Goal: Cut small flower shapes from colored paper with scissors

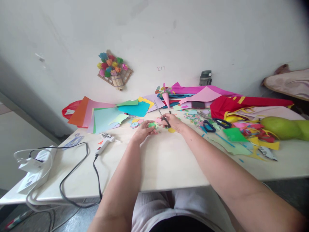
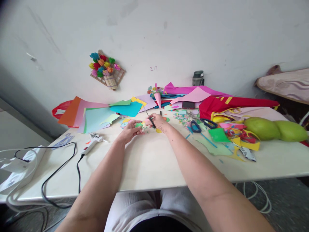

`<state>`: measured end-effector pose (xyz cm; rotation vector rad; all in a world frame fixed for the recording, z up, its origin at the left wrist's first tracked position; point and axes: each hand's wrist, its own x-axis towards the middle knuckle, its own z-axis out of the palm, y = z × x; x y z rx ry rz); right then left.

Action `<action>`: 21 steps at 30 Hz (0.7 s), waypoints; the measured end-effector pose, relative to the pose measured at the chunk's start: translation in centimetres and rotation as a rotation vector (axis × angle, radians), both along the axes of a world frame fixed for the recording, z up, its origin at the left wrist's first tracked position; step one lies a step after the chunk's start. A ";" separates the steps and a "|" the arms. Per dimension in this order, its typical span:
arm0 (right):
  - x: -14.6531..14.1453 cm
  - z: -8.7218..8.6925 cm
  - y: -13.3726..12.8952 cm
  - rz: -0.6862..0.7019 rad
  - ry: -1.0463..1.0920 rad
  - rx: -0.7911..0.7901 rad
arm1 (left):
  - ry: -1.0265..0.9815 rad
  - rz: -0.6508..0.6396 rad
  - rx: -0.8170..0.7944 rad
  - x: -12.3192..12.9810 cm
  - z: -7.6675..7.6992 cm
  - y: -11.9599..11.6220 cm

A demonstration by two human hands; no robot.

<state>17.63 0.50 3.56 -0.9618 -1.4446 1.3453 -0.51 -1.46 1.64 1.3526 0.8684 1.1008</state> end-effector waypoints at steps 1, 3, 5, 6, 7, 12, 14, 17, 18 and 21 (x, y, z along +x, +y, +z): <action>-0.1 -0.1 0.0 -0.006 0.023 0.011 | 0.014 -0.008 -0.001 0.0 -0.1 0.0; -0.4 -0.2 0.1 -0.003 0.048 0.029 | 0.029 -0.029 0.000 0.1 -0.2 0.1; -0.7 -0.3 0.1 0.001 0.053 0.043 | 0.035 -0.049 0.002 0.2 -0.2 0.1; -0.9 -0.3 0.1 0.000 0.053 0.050 | 0.048 -0.060 -0.002 0.3 -0.2 0.1; -1.0 -0.4 0.1 -0.005 0.051 0.057 | 0.064 -0.066 -0.008 0.5 -0.2 0.0; -1.3 -0.6 0.3 -0.021 0.031 0.091 | 0.112 -0.044 0.003 0.8 -0.3 0.0; -1.4 -0.7 0.4 -0.033 0.025 0.088 | 0.104 -0.031 0.010 0.7 -0.5 0.2; -1.4 -0.5 0.4 -0.061 0.017 0.083 | 0.075 -0.024 0.012 0.5 -0.7 0.4; -1.4 -0.4 0.3 -0.069 0.011 0.080 | 0.068 -0.022 0.011 0.4 -0.7 0.5; -1.4 -0.2 0.1 -0.085 -0.005 0.068 | 0.060 -0.016 0.001 0.2 -0.8 0.6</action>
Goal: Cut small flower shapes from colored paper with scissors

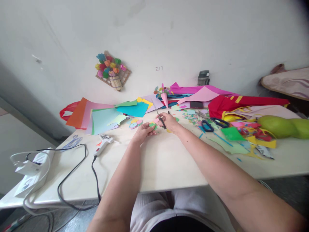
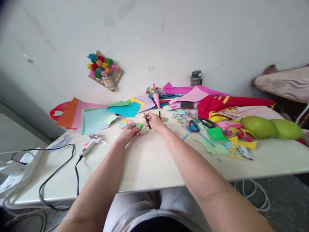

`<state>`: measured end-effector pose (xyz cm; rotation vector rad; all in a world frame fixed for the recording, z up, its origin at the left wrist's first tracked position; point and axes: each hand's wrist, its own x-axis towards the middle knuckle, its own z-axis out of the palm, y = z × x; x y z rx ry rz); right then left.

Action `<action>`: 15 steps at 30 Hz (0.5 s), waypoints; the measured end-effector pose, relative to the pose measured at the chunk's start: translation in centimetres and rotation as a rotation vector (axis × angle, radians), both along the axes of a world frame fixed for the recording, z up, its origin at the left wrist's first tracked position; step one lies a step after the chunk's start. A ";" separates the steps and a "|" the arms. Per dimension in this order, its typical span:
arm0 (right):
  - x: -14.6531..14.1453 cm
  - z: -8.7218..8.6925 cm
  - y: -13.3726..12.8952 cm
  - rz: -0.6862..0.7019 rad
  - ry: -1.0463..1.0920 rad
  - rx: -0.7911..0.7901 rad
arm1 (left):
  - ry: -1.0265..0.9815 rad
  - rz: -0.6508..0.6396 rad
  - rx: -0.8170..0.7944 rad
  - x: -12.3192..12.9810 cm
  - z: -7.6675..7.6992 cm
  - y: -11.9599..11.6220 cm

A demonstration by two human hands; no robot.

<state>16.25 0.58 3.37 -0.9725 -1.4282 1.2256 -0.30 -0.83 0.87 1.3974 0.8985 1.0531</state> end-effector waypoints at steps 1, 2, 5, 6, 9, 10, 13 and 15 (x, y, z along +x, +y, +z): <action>0.0 0.0 0.0 -0.003 0.000 -0.004 | 0.001 0.001 -0.003 0.0 0.0 0.0; 0.0 0.1 -0.1 -0.004 0.005 -0.008 | 0.003 0.001 -0.005 -0.1 0.0 0.1; 0.1 0.1 0.0 -0.009 0.028 -0.018 | 0.006 0.006 -0.005 -0.1 -0.1 0.2; 0.1 0.1 0.1 -0.013 0.034 -0.020 | 0.005 0.009 -0.002 -0.2 -0.1 0.2; 0.2 0.1 0.2 -0.014 0.036 -0.024 | -0.011 0.019 0.012 -0.2 -0.1 0.3; 0.3 0.0 0.2 -0.006 0.030 -0.027 | -0.021 0.024 0.015 -0.1 0.0 0.3; 0.3 -0.1 0.1 0.031 0.012 -0.049 | -0.054 0.044 0.028 0.0 0.1 0.2; 0.4 -0.1 -0.1 0.066 0.017 -0.053 | -0.075 0.066 0.052 0.0 0.3 0.2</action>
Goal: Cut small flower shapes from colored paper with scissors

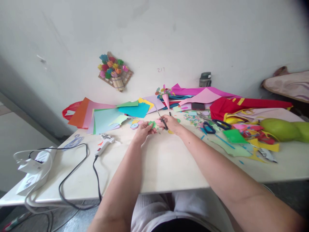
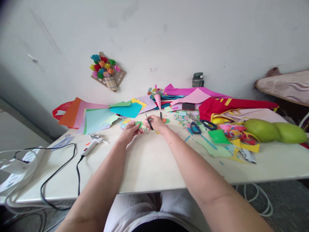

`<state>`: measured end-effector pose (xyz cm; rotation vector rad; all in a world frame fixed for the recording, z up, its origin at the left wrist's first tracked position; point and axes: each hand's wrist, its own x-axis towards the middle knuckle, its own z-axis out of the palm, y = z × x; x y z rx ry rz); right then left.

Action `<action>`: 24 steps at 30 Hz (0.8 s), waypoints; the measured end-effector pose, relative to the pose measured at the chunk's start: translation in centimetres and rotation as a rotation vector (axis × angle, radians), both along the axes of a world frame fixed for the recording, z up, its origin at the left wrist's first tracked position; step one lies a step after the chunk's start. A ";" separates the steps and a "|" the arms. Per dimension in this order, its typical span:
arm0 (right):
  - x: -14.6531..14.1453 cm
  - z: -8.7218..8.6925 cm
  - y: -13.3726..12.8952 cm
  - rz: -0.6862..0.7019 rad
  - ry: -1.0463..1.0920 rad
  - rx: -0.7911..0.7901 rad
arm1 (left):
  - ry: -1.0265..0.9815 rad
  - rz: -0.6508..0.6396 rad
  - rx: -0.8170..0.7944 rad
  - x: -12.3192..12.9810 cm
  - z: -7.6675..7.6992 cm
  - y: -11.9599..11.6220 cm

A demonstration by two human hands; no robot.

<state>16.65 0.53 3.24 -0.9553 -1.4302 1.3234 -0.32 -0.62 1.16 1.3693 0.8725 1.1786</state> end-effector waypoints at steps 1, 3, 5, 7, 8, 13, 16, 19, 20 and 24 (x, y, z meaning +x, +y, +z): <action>0.0 0.0 -0.1 0.020 -0.001 0.001 | -0.009 0.014 0.012 0.0 0.1 0.0; 0.1 -0.1 -0.2 0.063 -0.031 0.002 | -0.028 0.040 0.022 0.0 0.1 0.0; 0.1 -0.1 -0.3 0.107 -0.095 0.004 | -0.057 0.072 0.013 -0.1 0.1 0.0; 0.0 -0.1 -0.3 0.149 -0.152 0.016 | -0.095 0.108 0.004 -0.2 0.2 0.0; -0.1 -0.2 -0.3 0.163 -0.170 0.024 | -0.113 0.123 0.002 -0.2 0.2 0.0; -0.4 -0.8 0.2 0.174 -0.217 0.069 | -0.187 0.150 0.017 -0.4 0.2 0.2; -0.3 -1.6 0.8 0.179 -0.239 0.130 | -0.228 0.150 0.030 -0.5 0.0 0.3; -0.1 -2.1 1.3 0.133 -0.337 0.228 | -0.261 0.141 0.034 -0.5 -0.1 0.4; 0.0 -2.1 1.3 0.103 -0.389 0.273 | -0.269 0.137 0.033 -0.5 -0.1 0.4; 0.4 -1.6 1.1 -0.026 -0.621 0.412 | -0.292 0.110 0.014 -0.5 -0.1 0.3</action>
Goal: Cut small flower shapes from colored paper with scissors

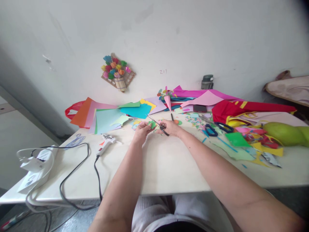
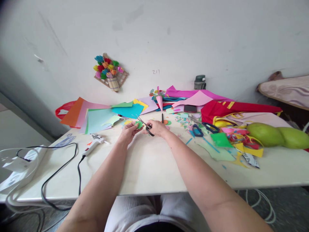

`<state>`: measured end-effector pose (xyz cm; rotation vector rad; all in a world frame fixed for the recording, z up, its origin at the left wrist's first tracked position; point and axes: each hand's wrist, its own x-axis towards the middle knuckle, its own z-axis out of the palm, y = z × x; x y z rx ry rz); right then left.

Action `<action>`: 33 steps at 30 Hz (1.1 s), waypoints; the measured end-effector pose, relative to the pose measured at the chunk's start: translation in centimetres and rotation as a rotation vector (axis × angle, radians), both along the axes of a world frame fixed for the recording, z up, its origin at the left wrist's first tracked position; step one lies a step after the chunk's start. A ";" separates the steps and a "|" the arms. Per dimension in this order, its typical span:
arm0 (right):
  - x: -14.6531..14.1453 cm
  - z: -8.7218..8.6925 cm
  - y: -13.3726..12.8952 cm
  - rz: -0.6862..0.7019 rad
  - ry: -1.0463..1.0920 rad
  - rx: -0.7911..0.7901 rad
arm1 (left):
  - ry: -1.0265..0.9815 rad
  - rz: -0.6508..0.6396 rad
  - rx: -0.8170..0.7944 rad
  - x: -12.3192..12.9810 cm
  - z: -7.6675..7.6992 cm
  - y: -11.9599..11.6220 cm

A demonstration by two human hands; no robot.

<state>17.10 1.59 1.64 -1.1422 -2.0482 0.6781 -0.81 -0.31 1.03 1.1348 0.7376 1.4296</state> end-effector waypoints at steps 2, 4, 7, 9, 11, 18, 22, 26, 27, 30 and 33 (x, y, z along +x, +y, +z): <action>0.1 0.4 -0.3 -0.049 -0.093 0.046 | -0.014 -0.013 -0.006 0.0 0.0 0.0; 0.2 0.7 -0.6 -0.084 -0.169 0.079 | -0.023 -0.023 -0.009 0.0 0.0 0.0; 0.2 1.0 -0.8 -0.120 -0.249 0.114 | -0.027 -0.038 -0.006 0.0 -0.1 0.0; 0.2 1.1 -1.0 -0.135 -0.282 0.132 | -0.029 -0.043 -0.002 0.0 -0.2 0.1; 0.1 1.1 -1.0 -0.142 -0.302 0.147 | -0.030 -0.043 0.004 0.0 -0.2 0.1; 0.1 1.0 -1.0 -0.150 -0.335 0.187 | -0.033 -0.054 -0.005 0.0 -0.4 0.3; 0.0 1.1 -1.1 -0.160 -0.337 0.192 | -0.029 -0.073 -0.004 0.0 -0.4 0.2; 0.0 1.2 -1.2 -0.158 -0.340 0.193 | -0.033 -0.092 0.002 0.0 -0.4 0.2; 0.0 1.2 -1.2 -0.156 -0.337 0.195 | -0.032 -0.095 0.003 0.1 -0.5 0.2; 0.0 1.2 -1.2 -0.156 -0.328 0.197 | -0.037 -0.094 0.000 0.1 -0.5 0.2; 0.0 1.1 -1.1 -0.156 -0.321 0.192 | -0.047 -0.092 -0.006 0.1 -0.4 0.2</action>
